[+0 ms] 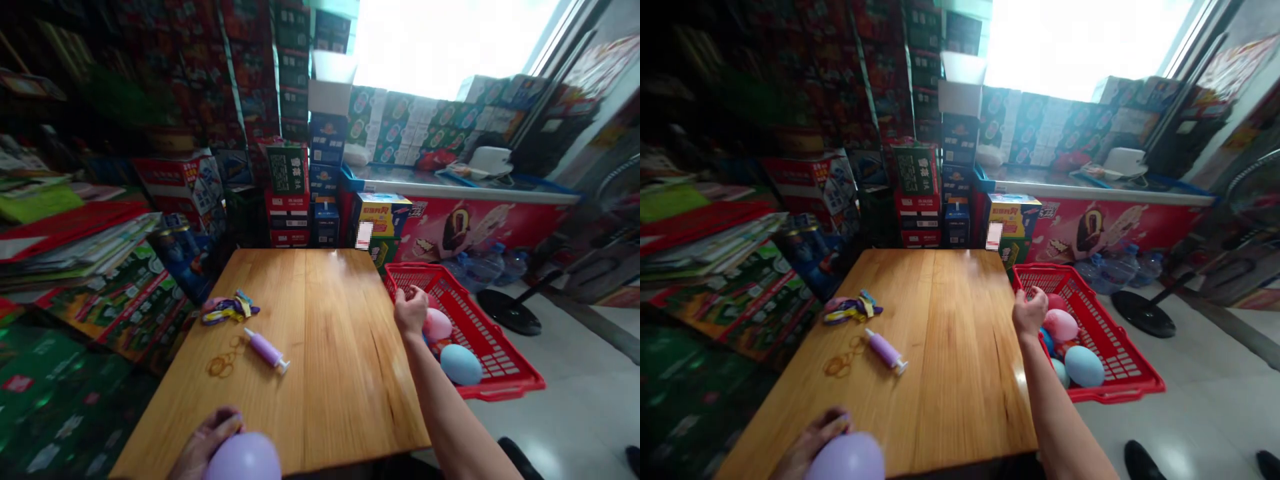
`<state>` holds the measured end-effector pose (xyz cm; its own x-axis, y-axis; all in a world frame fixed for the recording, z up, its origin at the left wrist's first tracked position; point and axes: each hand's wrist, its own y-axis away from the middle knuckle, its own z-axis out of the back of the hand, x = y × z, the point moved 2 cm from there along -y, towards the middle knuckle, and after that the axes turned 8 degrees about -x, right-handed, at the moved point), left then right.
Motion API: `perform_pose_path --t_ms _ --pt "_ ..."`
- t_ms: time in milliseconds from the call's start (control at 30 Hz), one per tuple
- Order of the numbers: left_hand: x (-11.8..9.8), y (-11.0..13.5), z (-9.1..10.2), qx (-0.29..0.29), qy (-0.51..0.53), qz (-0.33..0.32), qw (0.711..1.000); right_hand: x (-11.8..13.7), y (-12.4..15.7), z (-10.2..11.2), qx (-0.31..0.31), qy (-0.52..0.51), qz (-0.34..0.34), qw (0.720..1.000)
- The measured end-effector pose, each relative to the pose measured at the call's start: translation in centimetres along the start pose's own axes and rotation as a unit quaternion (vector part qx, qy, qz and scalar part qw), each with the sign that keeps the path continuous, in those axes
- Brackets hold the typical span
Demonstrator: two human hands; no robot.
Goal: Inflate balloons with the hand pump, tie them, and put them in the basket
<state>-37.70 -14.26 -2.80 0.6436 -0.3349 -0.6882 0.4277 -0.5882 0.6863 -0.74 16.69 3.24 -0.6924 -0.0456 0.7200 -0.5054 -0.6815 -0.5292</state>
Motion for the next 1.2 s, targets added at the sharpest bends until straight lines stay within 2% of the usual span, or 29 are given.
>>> perform_pose_path --t_ms 33,67,100,133,167,233,333,400,533,600,733,867,1000,1133,1200 --pt "0.0 0.9 -0.2 0.008 -0.003 -0.028 1.000 0.4 1.3 2.5 -0.009 -0.003 -0.031 0.999" --pt "0.0 1.8 -0.5 0.009 -0.009 -0.065 0.998 1.3 3.2 4.5 0.033 -0.031 -0.034 0.998" --pt "-0.1 2.8 -0.8 0.007 -0.024 -0.106 0.994 2.4 5.7 6.0 0.110 -0.078 -0.027 0.991" --pt "-0.1 3.8 -1.2 0.011 -0.043 -0.145 0.988 3.8 8.9 7.3 0.206 -0.128 -0.022 0.970" --pt "-0.1 4.8 -1.5 0.015 -0.060 -0.184 0.981 5.3 12.4 8.3 0.307 -0.170 -0.022 0.936" --pt "0.0 6.9 -1.9 0.033 -0.088 -0.237 0.967 8.4 19.7 10.2 0.427 -0.232 -0.055 0.872" --pt "0.1 9.6 -1.8 0.076 -0.110 -0.282 0.950 12.3 27.7 12.6 0.508 -0.256 -0.064 0.820" --pt "0.0 11.0 -1.1 0.095 -0.131 -0.312 0.936 14.0 30.1 13.8 0.514 -0.257 -0.060 0.817" --pt "-0.6 12.9 0.6 0.096 -0.201 -0.372 0.901 15.6 30.7 15.3 0.512 -0.229 -0.077 0.825" --pt "-1.0 13.7 1.1 0.082 -0.230 -0.400 0.883 16.1 30.7 15.9 0.506 -0.235 -0.059 0.828" --pt "-1.5 14.8 1.3 0.048 -0.266 -0.460 0.846 16.8 31.2 16.9 0.478 -0.267 -0.021 0.836" --pt "-1.3 14.8 1.0 0.041 -0.291 -0.490 0.821 16.8 31.3 17.3 0.447 -0.272 -0.041 0.851" --pt "-0.8 14.6 0.8 0.047 -0.298 -0.502 0.811 16.5 30.8 17.3 0.426 -0.303 -0.077 0.849" --pt "-0.6 14.5 0.5 0.050 -0.274 -0.495 0.823 16.4 30.6 16.8 0.412 -0.323 -0.092 0.847" --pt "-0.6 14.3 0.5 0.056 -0.259 -0.482 0.835 16.4 30.6 16.5 0.415 -0.348 -0.134 0.830"
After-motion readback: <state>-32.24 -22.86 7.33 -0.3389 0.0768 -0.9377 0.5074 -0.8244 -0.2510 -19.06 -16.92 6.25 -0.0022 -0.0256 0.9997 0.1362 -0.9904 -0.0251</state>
